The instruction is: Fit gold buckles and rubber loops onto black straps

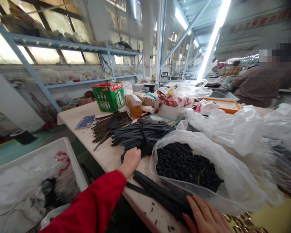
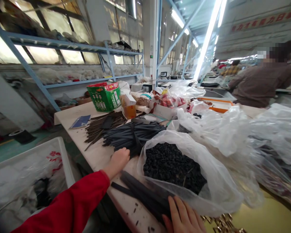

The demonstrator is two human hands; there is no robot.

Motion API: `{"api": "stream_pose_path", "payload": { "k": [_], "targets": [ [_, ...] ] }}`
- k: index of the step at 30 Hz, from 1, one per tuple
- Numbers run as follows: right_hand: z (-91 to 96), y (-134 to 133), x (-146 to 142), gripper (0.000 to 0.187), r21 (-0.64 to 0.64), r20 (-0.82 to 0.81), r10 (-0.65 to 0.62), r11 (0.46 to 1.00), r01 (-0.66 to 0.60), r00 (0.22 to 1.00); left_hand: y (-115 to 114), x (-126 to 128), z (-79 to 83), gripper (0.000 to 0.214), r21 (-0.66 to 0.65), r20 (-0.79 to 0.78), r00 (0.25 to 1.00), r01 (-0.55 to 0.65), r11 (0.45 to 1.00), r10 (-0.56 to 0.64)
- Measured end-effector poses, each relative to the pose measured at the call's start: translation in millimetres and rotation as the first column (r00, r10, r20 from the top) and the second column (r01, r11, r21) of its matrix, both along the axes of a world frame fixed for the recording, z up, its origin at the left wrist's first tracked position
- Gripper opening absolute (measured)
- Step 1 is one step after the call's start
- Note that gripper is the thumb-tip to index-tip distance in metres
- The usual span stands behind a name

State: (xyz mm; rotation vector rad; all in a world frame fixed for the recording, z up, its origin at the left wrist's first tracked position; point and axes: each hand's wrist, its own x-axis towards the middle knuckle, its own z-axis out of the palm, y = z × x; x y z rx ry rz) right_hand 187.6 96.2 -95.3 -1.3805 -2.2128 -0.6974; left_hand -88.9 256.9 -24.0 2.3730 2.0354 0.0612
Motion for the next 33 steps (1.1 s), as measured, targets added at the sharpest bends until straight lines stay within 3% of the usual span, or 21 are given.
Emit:
{"api": "stream_pose_path", "payload": {
  "k": [5, 9, 12, 14, 16, 17, 19, 21, 22, 24, 26, 29, 31, 33],
  "targets": [
    [19.0, -15.1, -4.9, 0.04, 0.022, 0.0, 0.004, 1.0, -0.004, 1.0, -17.6, 4.2, 5.6, 0.016, -0.053, 0.066, 0.994, -0.084, 0.995, 0.087],
    [45.5, -32.2, -8.3, 0.037, 0.07, -0.053, 0.019, 0.997, -0.015, 0.998, -30.3, 3.1, 26.3, 0.014, -0.106, 0.183, 0.972, -0.127, 0.986, 0.145],
    [61.2, -48.5, -10.6, 0.034, 0.096, -0.146, 0.039, 0.995, -0.025, 0.988, -45.7, 0.1, 45.3, 0.011, -0.218, 0.319, 0.931, -0.108, 0.97, 0.176],
    [68.6, -60.0, -16.7, 0.031, 0.042, -0.26, 0.068, 0.997, -0.059, 0.963, -66.2, 0.7, 56.5, 0.012, -0.351, 0.426, 0.882, -0.043, 0.935, 0.2],
    [75.0, -71.2, -28.5, 0.025, -0.148, -0.45, 0.078, 0.976, -0.16, 0.889, -96.2, 5.8, 64.9, 0.017, -0.482, 0.532, 0.813, 0.061, 0.874, 0.236],
    [78.1, -76.6, -36.1, 0.024, -0.28, -0.562, 0.048, 0.928, -0.245, 0.825, -113.6, 10.2, 68.0, 0.02, -0.53, 0.577, 0.776, 0.12, 0.839, 0.253],
    [83.7, -86.9, -52.2, 0.03, -0.491, -0.737, -0.089, 0.751, -0.442, 0.67, -149.1, 22.1, 72.0, 0.026, -0.594, 0.667, 0.68, 0.238, 0.768, 0.305],
    [86.7, -96.2, -65.4, 0.04, -0.562, -0.811, -0.253, 0.587, -0.582, 0.528, -179.8, 35.3, 74.4, 0.03, -0.624, 0.766, 0.464, 0.366, 0.69, 0.445],
    [86.8, -100.4, -69.8, 0.043, -0.558, -0.829, -0.323, 0.545, -0.626, 0.458, -192.1, 41.3, 75.1, 0.032, -0.623, 0.782, 0.343, 0.41, 0.667, 0.52],
    [84.8, -107.5, -73.2, 0.045, -0.526, -0.838, -0.446, 0.502, -0.687, 0.316, -210.9, 50.9, 74.8, 0.032, -0.613, 0.768, 0.144, 0.449, 0.651, 0.624],
    [81.8, -112.7, -70.6, 0.047, -0.493, -0.819, -0.534, 0.47, -0.732, 0.21, -225.1, 56.8, 70.7, 0.032, -0.612, 0.75, 0.052, 0.431, 0.663, 0.659],
    [78.3, -115.5, -61.2, 0.049, -0.496, -0.8, -0.572, 0.46, -0.736, 0.181, -245.3, 58.9, 57.4, 0.031, -0.604, 0.734, -0.053, 0.402, 0.688, 0.677],
    [76.3, -113.8, -54.1, 0.049, -0.531, -0.795, -0.57, 0.492, -0.689, 0.206, -257.0, 56.2, 49.0, 0.028, -0.609, 0.734, -0.018, 0.426, 0.669, 0.679],
    [74.0, -110.0, -47.4, 0.049, -0.574, -0.788, -0.558, 0.512, -0.64, 0.26, -262.0, 51.5, 47.3, 0.031, -0.579, 0.808, 0.171, 0.412, 0.704, 0.564]
  ]
}}
